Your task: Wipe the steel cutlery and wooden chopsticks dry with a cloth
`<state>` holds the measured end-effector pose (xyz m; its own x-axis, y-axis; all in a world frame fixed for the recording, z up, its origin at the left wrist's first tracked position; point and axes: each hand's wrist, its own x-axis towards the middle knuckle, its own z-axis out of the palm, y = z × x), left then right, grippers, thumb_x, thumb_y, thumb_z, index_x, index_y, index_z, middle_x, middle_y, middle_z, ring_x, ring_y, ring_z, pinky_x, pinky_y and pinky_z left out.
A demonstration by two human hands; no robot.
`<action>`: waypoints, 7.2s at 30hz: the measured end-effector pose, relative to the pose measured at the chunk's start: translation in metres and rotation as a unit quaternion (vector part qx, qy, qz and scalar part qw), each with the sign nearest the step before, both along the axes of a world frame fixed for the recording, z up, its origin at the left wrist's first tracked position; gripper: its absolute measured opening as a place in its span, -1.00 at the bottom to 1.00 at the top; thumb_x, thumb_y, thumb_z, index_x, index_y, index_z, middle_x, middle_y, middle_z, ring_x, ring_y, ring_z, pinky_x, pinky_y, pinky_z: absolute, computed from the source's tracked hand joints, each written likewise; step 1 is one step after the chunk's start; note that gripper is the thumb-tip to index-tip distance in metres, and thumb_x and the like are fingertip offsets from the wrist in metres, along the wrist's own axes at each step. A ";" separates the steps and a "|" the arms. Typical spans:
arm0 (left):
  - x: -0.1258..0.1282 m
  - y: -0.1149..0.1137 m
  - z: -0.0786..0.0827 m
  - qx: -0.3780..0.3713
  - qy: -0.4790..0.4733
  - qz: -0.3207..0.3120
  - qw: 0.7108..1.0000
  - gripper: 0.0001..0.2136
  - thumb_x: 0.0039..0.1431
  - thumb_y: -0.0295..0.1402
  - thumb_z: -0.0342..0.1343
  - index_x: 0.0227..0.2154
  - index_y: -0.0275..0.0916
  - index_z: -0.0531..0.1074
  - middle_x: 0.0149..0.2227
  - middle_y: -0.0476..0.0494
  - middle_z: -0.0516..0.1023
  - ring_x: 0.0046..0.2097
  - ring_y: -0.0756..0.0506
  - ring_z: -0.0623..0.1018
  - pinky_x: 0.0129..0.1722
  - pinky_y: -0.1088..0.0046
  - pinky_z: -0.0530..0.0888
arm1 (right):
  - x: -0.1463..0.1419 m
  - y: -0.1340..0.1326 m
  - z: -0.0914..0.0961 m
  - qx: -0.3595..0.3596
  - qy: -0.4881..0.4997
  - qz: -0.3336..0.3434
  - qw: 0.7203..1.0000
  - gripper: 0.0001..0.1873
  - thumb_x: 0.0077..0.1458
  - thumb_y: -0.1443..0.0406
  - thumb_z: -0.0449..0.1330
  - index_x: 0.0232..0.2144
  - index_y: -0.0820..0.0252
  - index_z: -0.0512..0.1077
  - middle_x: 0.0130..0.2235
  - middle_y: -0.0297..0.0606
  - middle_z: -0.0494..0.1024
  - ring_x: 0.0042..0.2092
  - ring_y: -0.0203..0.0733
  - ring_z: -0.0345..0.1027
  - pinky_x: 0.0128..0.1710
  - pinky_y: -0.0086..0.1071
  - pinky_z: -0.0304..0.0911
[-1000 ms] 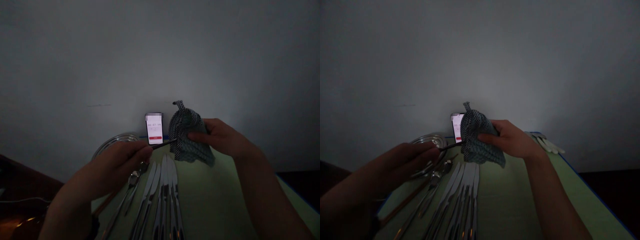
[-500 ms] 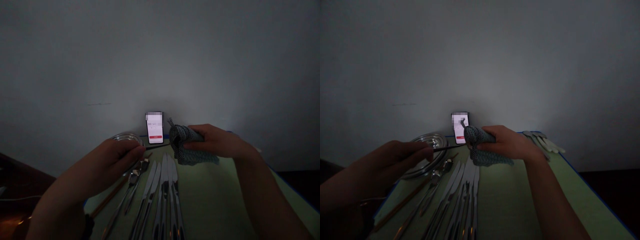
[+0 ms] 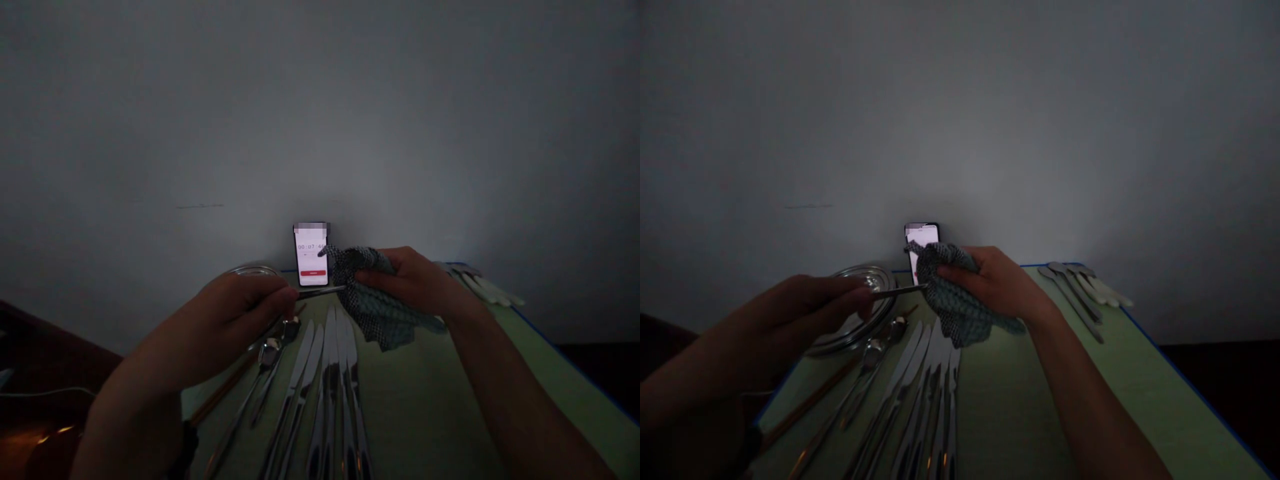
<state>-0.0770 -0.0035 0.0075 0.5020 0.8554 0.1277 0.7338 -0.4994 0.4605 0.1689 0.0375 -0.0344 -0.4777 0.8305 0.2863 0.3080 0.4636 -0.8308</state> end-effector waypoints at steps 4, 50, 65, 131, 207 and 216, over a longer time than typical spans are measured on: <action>0.011 -0.004 0.002 0.033 -0.030 0.033 0.998 -0.68 0.22 -0.19 -0.14 -0.53 -0.24 0.36 -0.57 0.03 0.44 -0.51 0.02 0.40 -0.50 0.54 0.28 | -0.019 0.003 -0.009 0.050 0.172 -0.181 0.967 -0.69 0.03 0.06 0.14 -0.52 0.18 0.38 -0.49 -0.35 0.43 -0.44 -0.28 0.28 -0.47 -0.44 0.19; 0.017 0.013 -0.021 0.048 0.132 -0.007 0.990 -0.66 0.27 -0.21 -0.20 -0.37 -0.23 0.45 -0.41 -0.09 0.52 -0.39 -0.05 0.45 -0.39 0.44 0.27 | -0.032 0.001 -0.018 -0.015 -0.105 0.107 0.989 -0.70 0.08 0.13 0.11 -0.26 0.24 0.44 -0.38 -0.34 0.46 -0.43 -0.34 0.22 -0.41 -0.45 0.17; -0.017 0.029 -0.022 0.062 0.039 0.065 0.995 -0.62 0.23 -0.14 -0.17 -0.51 -0.26 0.41 -0.64 0.05 0.34 -0.59 0.05 0.29 -0.57 0.54 0.16 | 0.020 -0.002 0.005 -0.073 -0.205 0.118 0.969 -0.69 0.09 0.09 0.08 -0.36 0.22 0.40 -0.42 -0.32 0.45 -0.43 -0.32 0.27 -0.46 -0.48 0.17; 0.039 0.031 -0.035 0.024 -0.079 0.020 0.996 -0.61 0.23 -0.19 -0.18 -0.64 -0.26 0.27 -0.70 0.09 0.24 -0.63 0.08 0.25 -0.64 0.58 0.14 | -0.017 0.000 -0.009 -0.078 -0.060 0.066 0.993 -0.58 0.04 0.03 0.13 -0.29 0.30 0.44 -0.36 -0.25 0.52 -0.38 -0.29 0.35 -0.41 -0.45 0.24; 0.002 0.036 -0.040 -0.147 0.028 0.022 0.989 -0.71 0.07 -0.15 0.03 -0.22 -0.23 0.34 -0.37 -0.06 0.51 -0.40 -0.03 0.47 -0.43 0.49 0.33 | 0.026 -0.003 0.013 -0.053 -0.235 0.052 0.969 -0.68 0.11 0.08 0.06 -0.27 0.19 0.43 -0.32 -0.31 0.52 -0.33 -0.28 0.36 -0.36 -0.45 0.22; 0.031 0.014 -0.040 0.000 0.149 0.047 0.988 -0.82 0.00 -0.27 0.00 -0.33 -0.22 0.35 -0.38 -0.08 0.51 -0.39 -0.09 0.47 -0.46 0.44 0.26 | 0.010 -0.013 0.019 0.006 -0.271 0.118 0.955 -0.75 0.14 0.18 0.05 -0.27 0.21 0.43 -0.27 -0.27 0.52 -0.28 -0.28 0.35 -0.30 -0.46 0.17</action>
